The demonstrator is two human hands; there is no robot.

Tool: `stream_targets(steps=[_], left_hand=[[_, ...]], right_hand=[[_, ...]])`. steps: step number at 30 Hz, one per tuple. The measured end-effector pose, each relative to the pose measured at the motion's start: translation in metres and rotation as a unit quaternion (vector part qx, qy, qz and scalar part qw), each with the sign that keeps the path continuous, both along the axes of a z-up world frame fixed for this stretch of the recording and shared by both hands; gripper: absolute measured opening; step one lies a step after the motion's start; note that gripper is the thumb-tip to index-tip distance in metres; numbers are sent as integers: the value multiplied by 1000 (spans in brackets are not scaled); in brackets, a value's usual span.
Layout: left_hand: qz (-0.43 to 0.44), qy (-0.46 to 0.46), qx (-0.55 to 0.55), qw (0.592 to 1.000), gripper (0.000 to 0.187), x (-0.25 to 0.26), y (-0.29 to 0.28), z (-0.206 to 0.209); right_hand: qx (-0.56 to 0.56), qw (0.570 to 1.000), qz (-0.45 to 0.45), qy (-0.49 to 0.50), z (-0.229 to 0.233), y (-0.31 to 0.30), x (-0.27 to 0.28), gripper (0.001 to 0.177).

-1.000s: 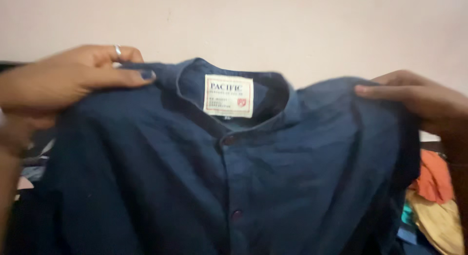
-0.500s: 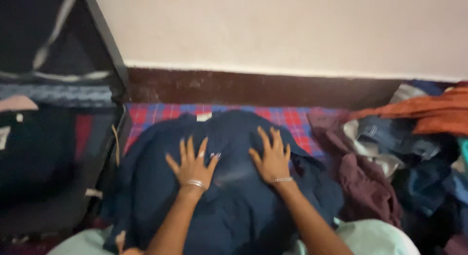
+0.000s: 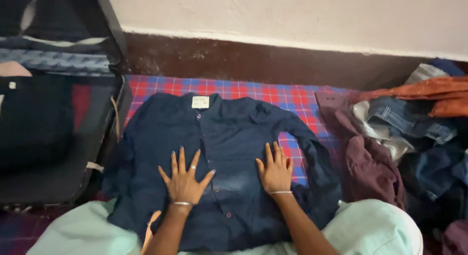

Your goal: The person fastens the buttons of a dark blue shirt while it lies on a bed, then lifts and begins to fold it.

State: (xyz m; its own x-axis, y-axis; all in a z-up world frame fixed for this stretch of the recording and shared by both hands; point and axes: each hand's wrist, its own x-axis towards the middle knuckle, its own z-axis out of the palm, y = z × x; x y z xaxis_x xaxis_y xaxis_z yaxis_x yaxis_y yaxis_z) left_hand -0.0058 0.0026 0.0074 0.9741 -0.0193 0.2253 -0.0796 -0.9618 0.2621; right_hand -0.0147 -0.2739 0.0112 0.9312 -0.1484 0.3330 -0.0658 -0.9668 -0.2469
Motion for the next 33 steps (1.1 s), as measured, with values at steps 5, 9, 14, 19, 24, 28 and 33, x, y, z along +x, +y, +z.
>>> stream_targets(steps=[5, 9, 14, 19, 24, 28, 33], left_hand=[[-15, 36, 8, 999, 91, -20, -1, 17], [-36, 104, 10, 994, 97, -30, -1, 37], [-77, 151, -15, 985, 96, -40, 5, 58], [-132, 124, -67, 981, 89, -48, -6, 42], [-153, 137, -138, 969, 78, -47, -1, 28], [-160, 62, -147, 974, 74, -47, -1, 29], [-157, -38, -170, 972, 68, -28, 12, 13]], right_hand=[[25, 998, -48, 34, -5, -7, -8, 50], [44, 999, -28, 7, -6, -12, -14, 48], [46, 953, -147, 260, -31, -50, -9, 29], [34, 931, -116, 344, -41, -98, -21, 41], [-87, 965, -117, 219, 36, -22, -46, 52], [58, 992, 111, 33, 68, 29, -49, 56], [107, 970, 167, 140, 47, 31, -43, 37]])
